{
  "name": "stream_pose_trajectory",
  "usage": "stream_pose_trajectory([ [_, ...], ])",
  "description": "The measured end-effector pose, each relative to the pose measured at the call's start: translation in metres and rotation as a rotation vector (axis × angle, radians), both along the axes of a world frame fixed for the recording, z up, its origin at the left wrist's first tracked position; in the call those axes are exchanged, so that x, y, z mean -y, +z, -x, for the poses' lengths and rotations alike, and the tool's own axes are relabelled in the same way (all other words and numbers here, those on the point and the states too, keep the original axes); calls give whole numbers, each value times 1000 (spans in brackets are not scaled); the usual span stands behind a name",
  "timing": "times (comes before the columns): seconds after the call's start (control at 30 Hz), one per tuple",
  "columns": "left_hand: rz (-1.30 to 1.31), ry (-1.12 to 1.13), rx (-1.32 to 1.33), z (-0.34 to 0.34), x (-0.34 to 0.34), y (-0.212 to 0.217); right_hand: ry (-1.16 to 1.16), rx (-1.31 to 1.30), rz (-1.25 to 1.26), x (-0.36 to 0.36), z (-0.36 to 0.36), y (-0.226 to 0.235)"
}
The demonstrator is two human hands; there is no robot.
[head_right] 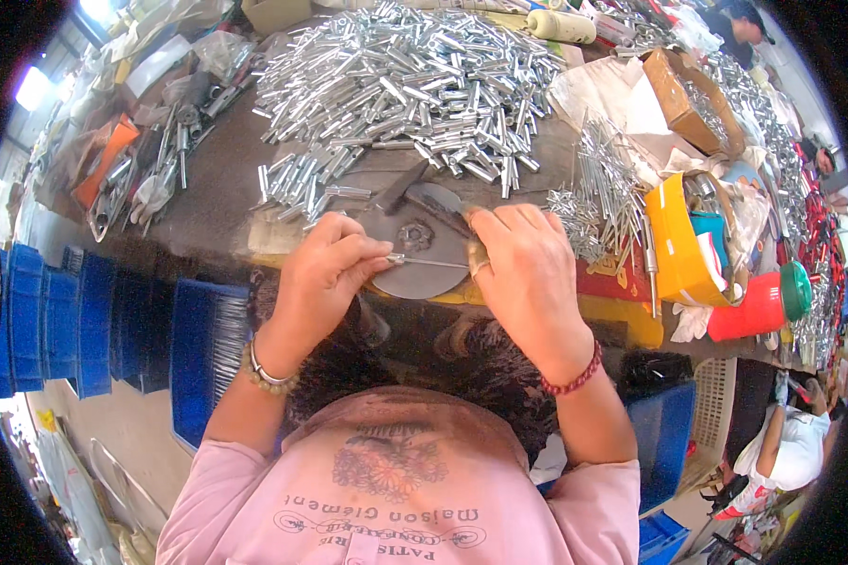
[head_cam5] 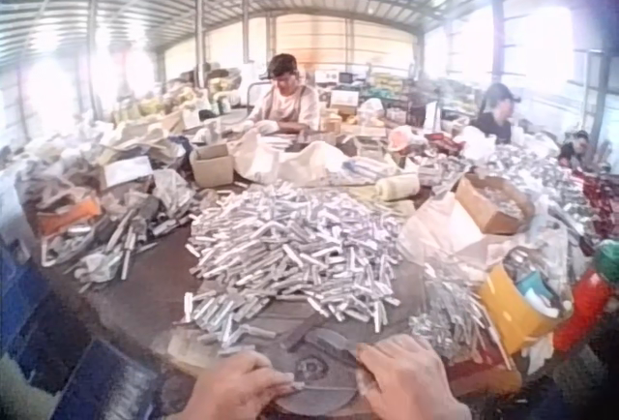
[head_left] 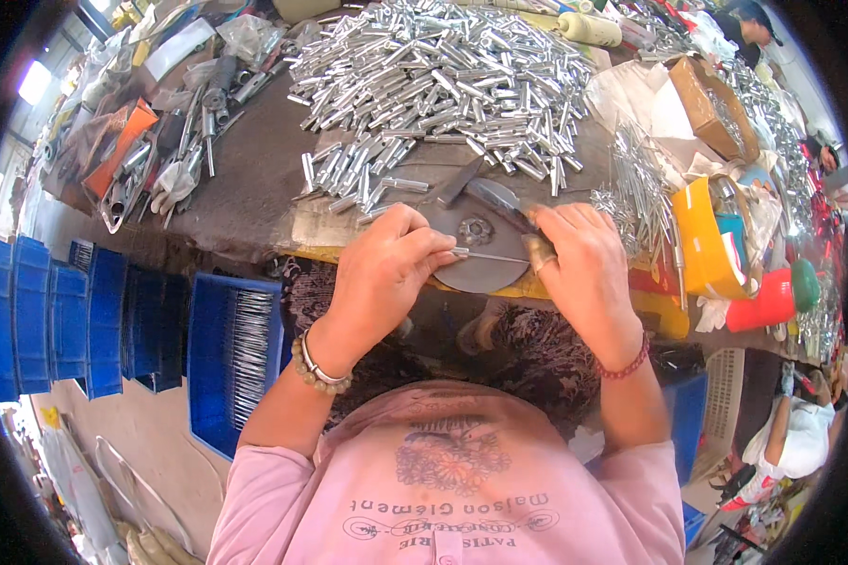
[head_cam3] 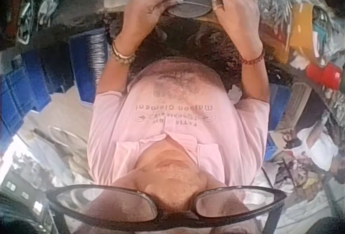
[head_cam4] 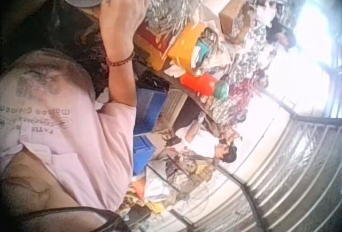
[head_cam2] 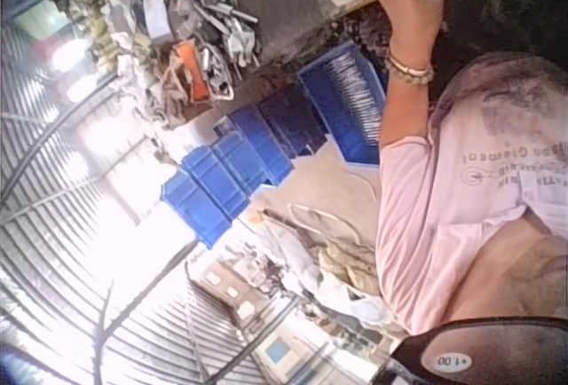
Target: The person assembles metal components by fitting pins into metal sleeves on a round metal plate, hammering them with a hammer, and placing the assembled pieces into a blue plastic container.
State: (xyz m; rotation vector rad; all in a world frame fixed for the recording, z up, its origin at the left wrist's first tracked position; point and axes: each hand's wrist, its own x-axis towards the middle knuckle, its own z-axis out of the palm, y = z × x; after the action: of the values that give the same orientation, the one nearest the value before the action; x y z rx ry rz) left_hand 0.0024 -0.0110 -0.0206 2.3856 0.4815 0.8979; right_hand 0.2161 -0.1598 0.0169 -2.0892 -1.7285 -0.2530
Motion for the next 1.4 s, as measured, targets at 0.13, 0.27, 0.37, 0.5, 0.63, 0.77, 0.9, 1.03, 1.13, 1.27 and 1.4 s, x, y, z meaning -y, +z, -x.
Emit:
stream_pose_trajectory([
  [0.13, 8, 14, 13, -1, 0, -3, 26, -112, -103, 4, 0, -1],
  [0.27, -54, 8, 14, -2, -3, -2, 3, -246, -140, 29, 14, 12],
  [0.37, -7, -26, 16, 0, -5, -4, 7, -270, -69, 49, 19, 14],
  [0.5, 6, -49, 45, 0, -5, -4, 49, -208, -260, 60, 29, 7],
  [0.63, -15, -37, 32, -1, -5, -4, 62, -228, -73, 61, 33, -6],
  [0.77, 24, -43, 58, -1, -4, -8, 50, -253, -318, 60, 39, -1],
  [0.9, 6, -68, 68, -1, -5, -6, 101, -161, -141, 68, 40, -11],
  [1.03, 18, -46, 8, 1, -7, -5, 29, -383, -189, 53, 36, -7],
  [1.13, 48, -65, -11, 4, -7, -2, 66, -448, -229, 36, 19, -6],
  [1.27, 120, -101, -30, 8, -9, -1, -2, 128, -138, 24, 13, 3],
  [1.4, 36, -60, 54, 6, -4, -5, 20, -83, -20, 29, 44, -4],
])
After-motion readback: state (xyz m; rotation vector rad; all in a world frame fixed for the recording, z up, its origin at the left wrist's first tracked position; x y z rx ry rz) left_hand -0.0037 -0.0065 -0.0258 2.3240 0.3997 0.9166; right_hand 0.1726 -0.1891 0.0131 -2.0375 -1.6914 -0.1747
